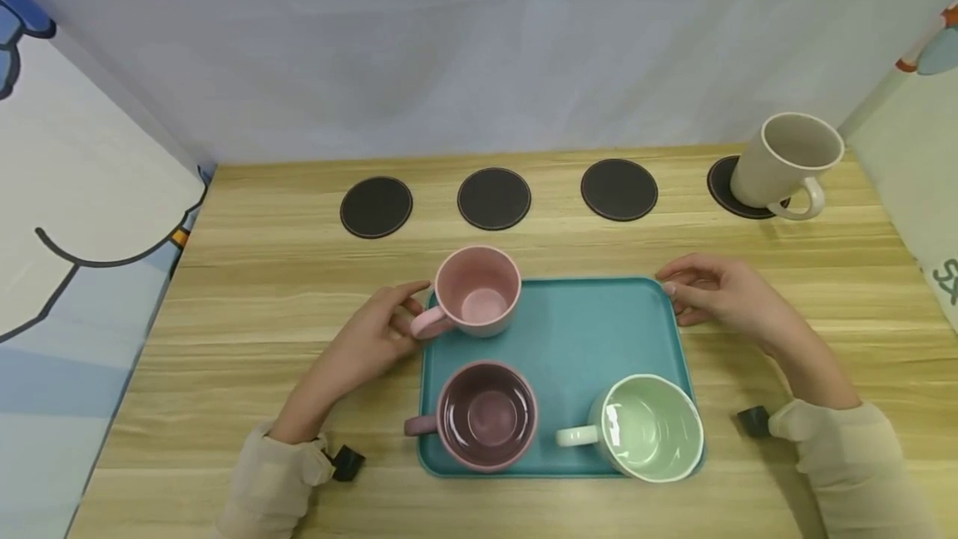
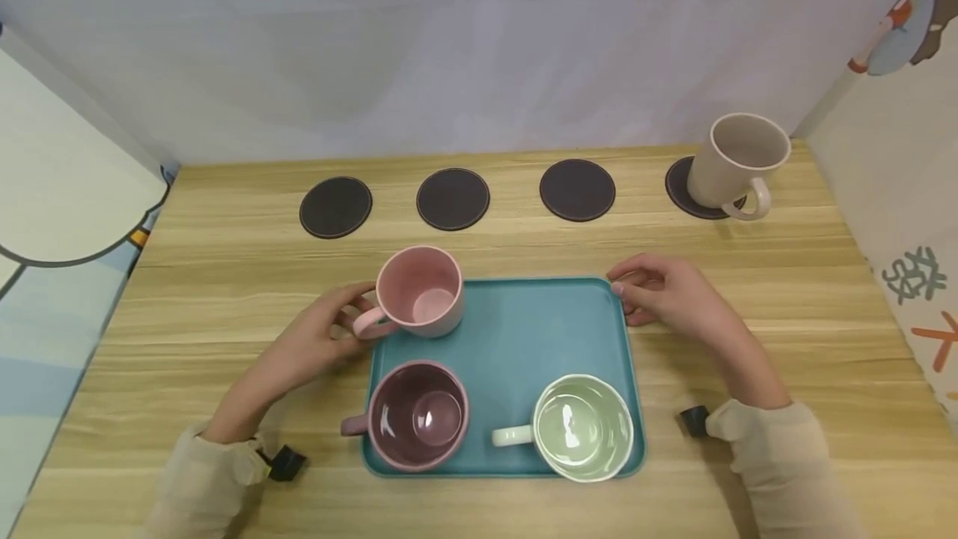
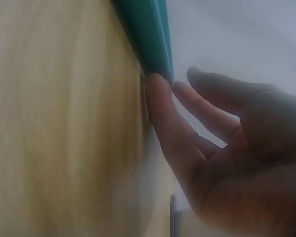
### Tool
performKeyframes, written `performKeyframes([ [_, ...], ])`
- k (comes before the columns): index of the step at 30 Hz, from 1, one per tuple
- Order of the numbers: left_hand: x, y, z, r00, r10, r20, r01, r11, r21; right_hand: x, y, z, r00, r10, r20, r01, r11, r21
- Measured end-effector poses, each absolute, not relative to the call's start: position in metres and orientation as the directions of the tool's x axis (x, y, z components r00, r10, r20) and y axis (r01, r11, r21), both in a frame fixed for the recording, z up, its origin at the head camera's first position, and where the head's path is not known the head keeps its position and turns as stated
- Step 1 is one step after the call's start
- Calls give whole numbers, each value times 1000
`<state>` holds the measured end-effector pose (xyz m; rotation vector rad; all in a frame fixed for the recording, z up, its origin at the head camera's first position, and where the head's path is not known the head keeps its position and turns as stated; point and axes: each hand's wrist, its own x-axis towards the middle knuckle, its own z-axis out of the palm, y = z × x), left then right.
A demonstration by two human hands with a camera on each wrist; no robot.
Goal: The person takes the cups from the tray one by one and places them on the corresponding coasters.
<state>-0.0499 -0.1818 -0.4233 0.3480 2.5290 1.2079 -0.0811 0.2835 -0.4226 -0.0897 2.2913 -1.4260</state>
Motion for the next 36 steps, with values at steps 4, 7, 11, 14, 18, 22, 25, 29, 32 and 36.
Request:
performKeyframes([
  [4,-48,-186,-414,-914,384,-130,136,592,794,-80,280,-421,-906,-276,-322,149,503,-851],
  [7,-45,-190,-409,-901,416,-122,155,572,806,-80,278,-421,-908,-272,-317,137,524,-840],
  [11,-43,-195,-403,-876,461,-143,152,544,825,-79,275,-421,-913,-261,-314,123,556,-822],
  [14,-45,-198,-401,-849,506,-150,165,525,835,-79,274,-422,-918,-256,-305,112,570,-814],
  [18,-47,-200,-401,-817,550,-173,118,454,883,-79,274,-424,-919,-256,-299,111,559,-822],
  [22,-47,-196,-403,-814,547,-195,19,360,933,-79,274,-425,-917,-259,-304,120,547,-829],
  [25,-49,-193,-404,-823,533,-194,-4,335,942,-80,274,-426,-916,-262,-305,120,546,-829],
  [29,-51,-190,-405,-819,538,-201,-14,331,944,-80,275,-427,-912,-272,-306,118,542,-832],
  [32,-53,-188,-407,-795,567,-214,-31,314,949,-80,275,-427,-911,-276,-307,118,538,-835],
  [36,-55,-183,-408,-766,598,-235,-76,278,958,-79,275,-427,-911,-273,-309,125,532,-837],
])
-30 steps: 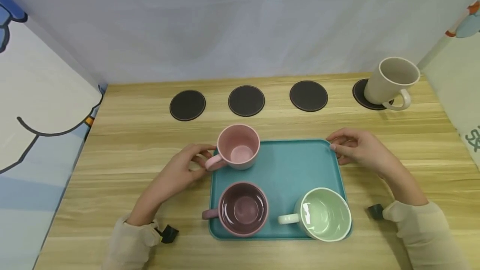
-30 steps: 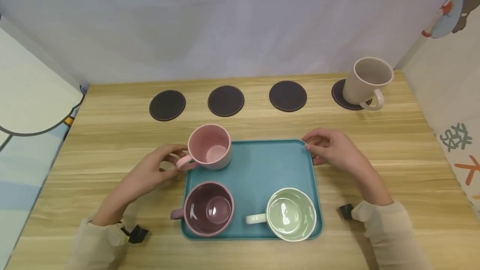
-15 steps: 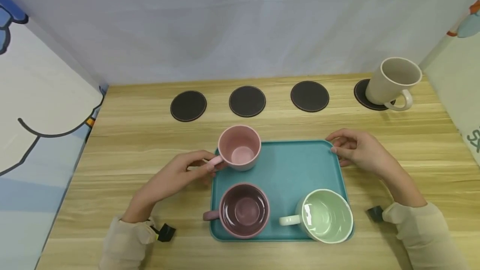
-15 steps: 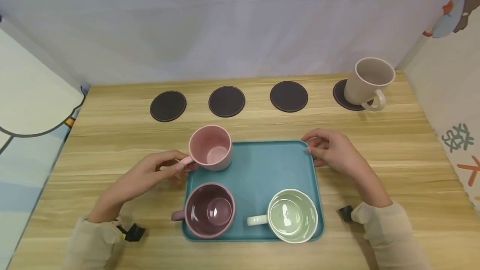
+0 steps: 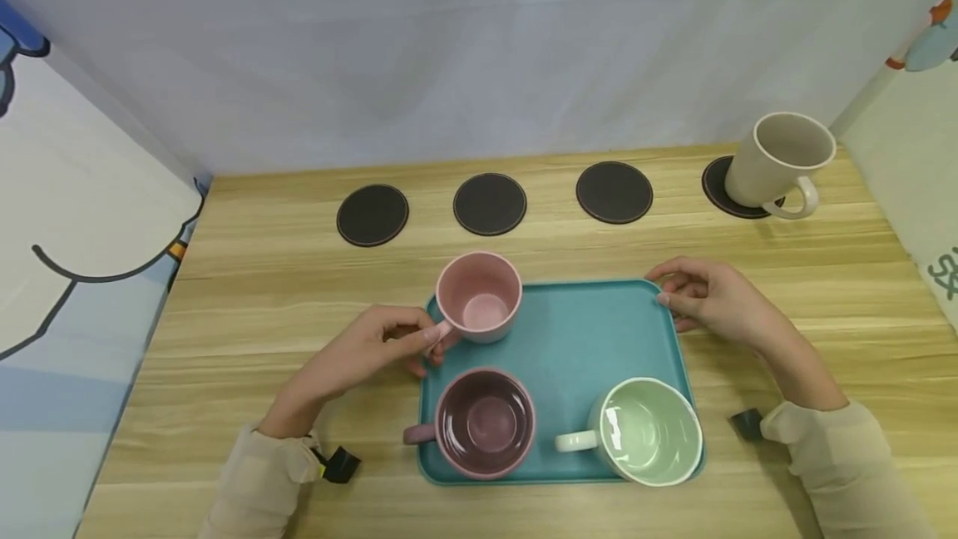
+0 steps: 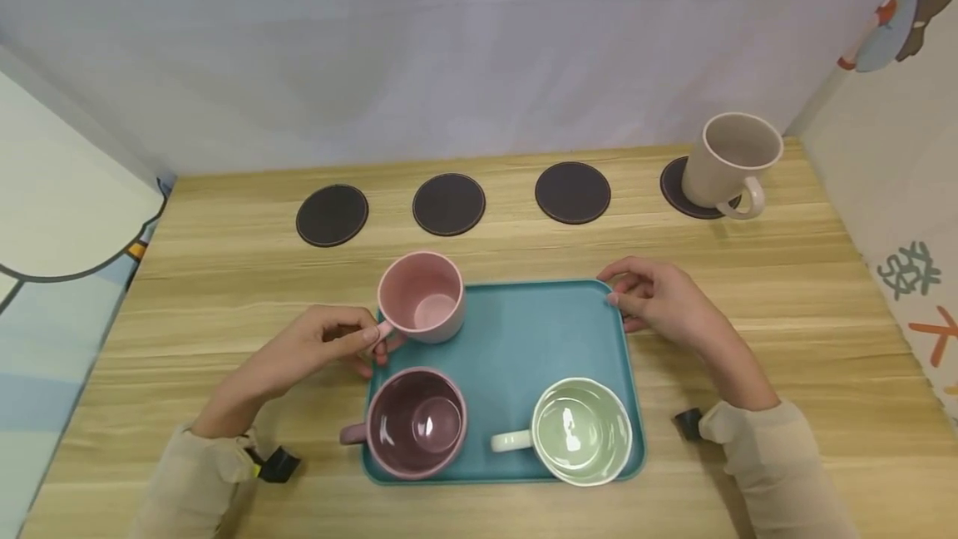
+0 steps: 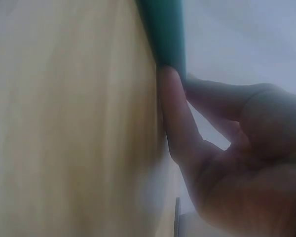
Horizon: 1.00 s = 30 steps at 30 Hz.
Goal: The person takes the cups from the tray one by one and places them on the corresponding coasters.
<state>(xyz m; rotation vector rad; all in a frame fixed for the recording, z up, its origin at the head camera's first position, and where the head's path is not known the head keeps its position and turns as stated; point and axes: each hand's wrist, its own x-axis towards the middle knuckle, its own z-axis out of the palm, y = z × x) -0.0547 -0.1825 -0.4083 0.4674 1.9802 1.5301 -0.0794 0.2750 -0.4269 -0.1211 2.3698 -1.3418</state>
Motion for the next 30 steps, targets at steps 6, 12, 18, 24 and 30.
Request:
performKeyframes([
  [6,-55,-175,-412,-774,582,-251,-158,207,966,-79,274,-428,-911,-276,-306,122,528,-840],
  [12,-57,-170,-414,-773,583,-250,-212,134,968,-78,274,-429,-908,-279,-314,131,523,-842],
  [18,-62,-158,-409,-775,592,-222,-192,113,975,-78,276,-428,-904,-273,-328,152,512,-846],
  [24,-71,-150,-395,-796,573,-195,-155,118,981,-78,275,-428,-907,-275,-320,143,513,-846],
  [30,-91,-134,-380,-827,541,-154,-134,76,988,-80,276,-428,-909,-276,-314,136,514,-847],
])
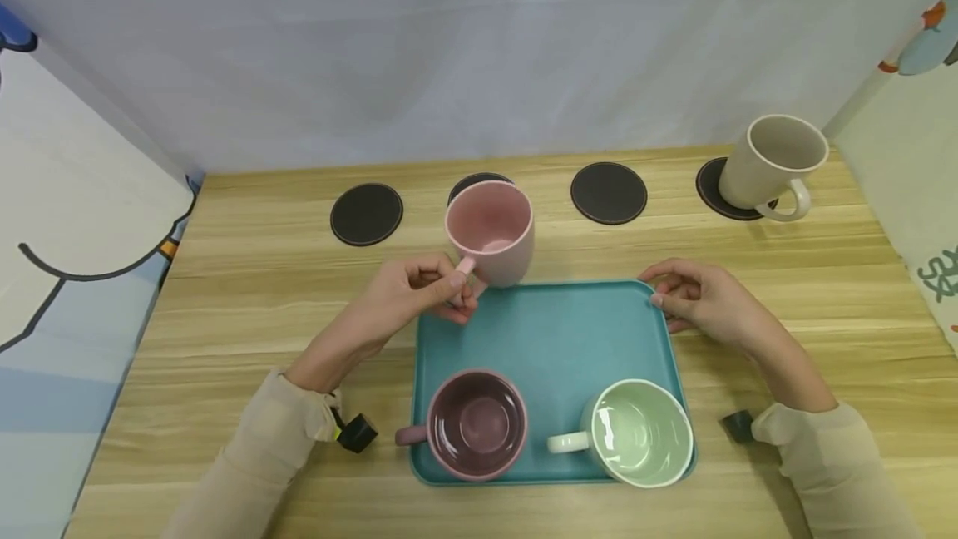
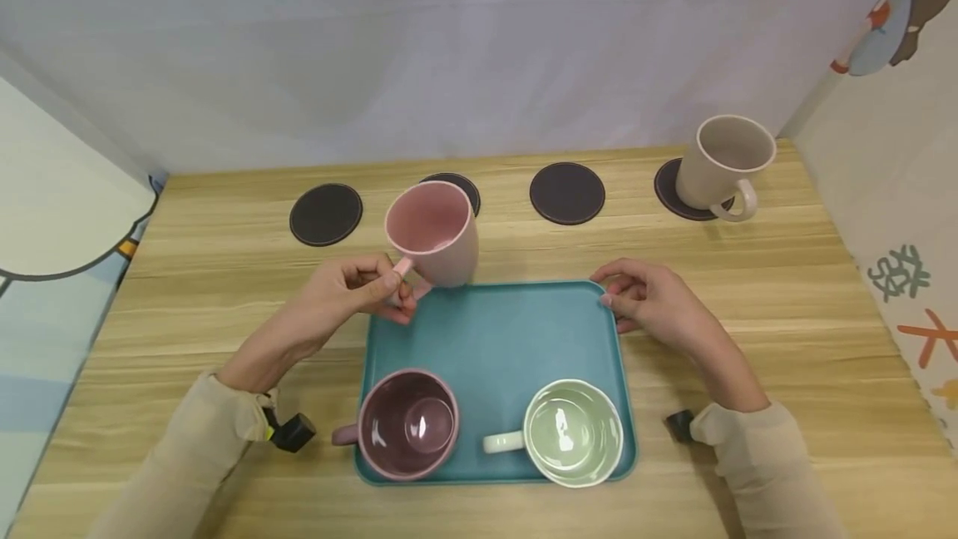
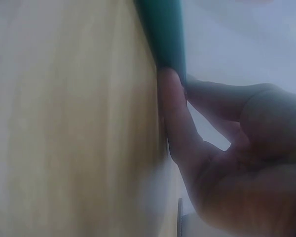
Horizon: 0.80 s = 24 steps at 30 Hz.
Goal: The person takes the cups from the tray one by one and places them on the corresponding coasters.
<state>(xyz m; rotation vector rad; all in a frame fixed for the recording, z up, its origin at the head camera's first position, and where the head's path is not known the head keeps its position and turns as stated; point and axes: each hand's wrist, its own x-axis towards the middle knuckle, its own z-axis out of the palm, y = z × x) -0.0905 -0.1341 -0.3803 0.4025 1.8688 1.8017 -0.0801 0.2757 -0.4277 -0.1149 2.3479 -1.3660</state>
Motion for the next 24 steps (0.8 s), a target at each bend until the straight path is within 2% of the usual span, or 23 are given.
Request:
performKeyframes([
  [6,-122,-105,-367,-834,544,-96,-123,-14,992,-80,276,-428,-909,-274,-313,136,515,-847],
  [16,-168,-50,-356,-829,543,-131,-136,31,990,-81,276,-427,-908,-277,-315,133,522,-843],
  [24,-188,-11,-369,-836,534,-127,-138,19,990,-80,276,-427,-907,-271,-322,142,524,-840],
])
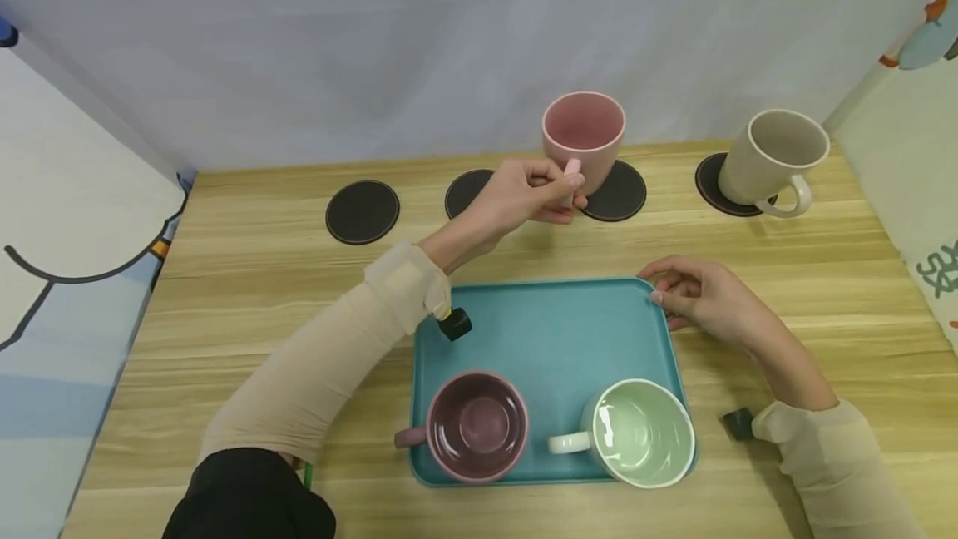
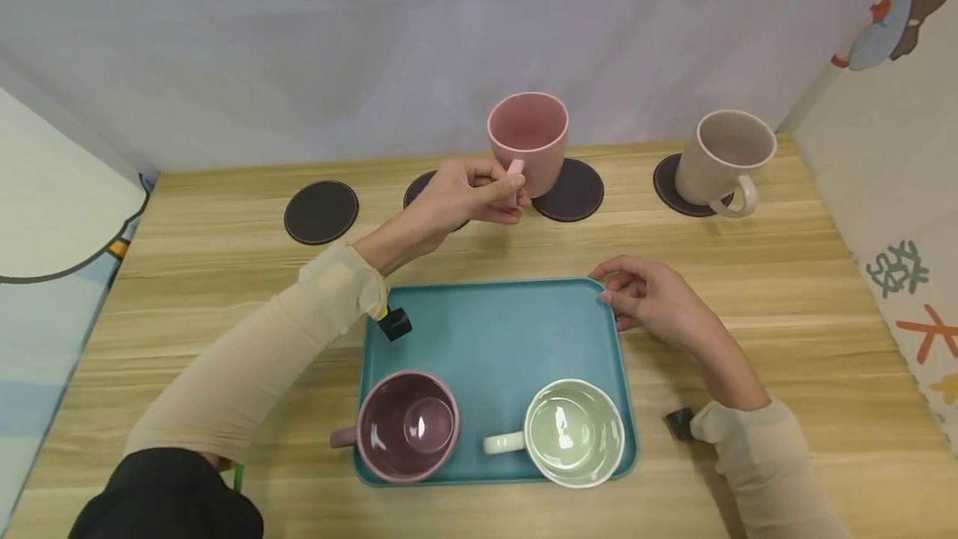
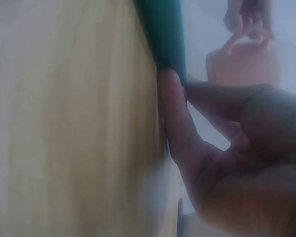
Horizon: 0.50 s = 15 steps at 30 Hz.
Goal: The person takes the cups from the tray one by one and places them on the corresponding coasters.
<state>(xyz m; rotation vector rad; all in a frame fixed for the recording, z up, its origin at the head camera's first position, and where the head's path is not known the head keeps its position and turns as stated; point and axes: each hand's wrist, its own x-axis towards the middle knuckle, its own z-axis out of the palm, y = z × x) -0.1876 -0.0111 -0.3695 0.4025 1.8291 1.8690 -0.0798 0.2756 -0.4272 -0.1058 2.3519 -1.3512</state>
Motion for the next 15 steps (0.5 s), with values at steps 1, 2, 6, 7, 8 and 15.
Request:
performKeyframes([
  [1,-189,-6,-372,-837,531,-128,-139,20,990,-80,275,-427,-907,-269,-324,144,524,-839],
  [2,-190,-2,-374,-838,529,-130,-142,19,990,-80,275,-427,-907,-267,-326,146,525,-838],
  [6,-194,16,-382,-840,524,-140,-161,6,987,-79,275,-427,-907,-262,-330,152,527,-836],
  [7,-194,20,-384,-839,524,-143,-166,3,986,-79,275,-427,-906,-261,-332,154,526,-836],
  [8,-194,24,-386,-838,525,-147,-175,-4,985,-79,276,-427,-906,-261,-333,155,527,-836],
  [15,-197,43,-393,-840,518,-163,-190,2,982,-80,275,-426,-903,-260,-342,161,534,-830],
])
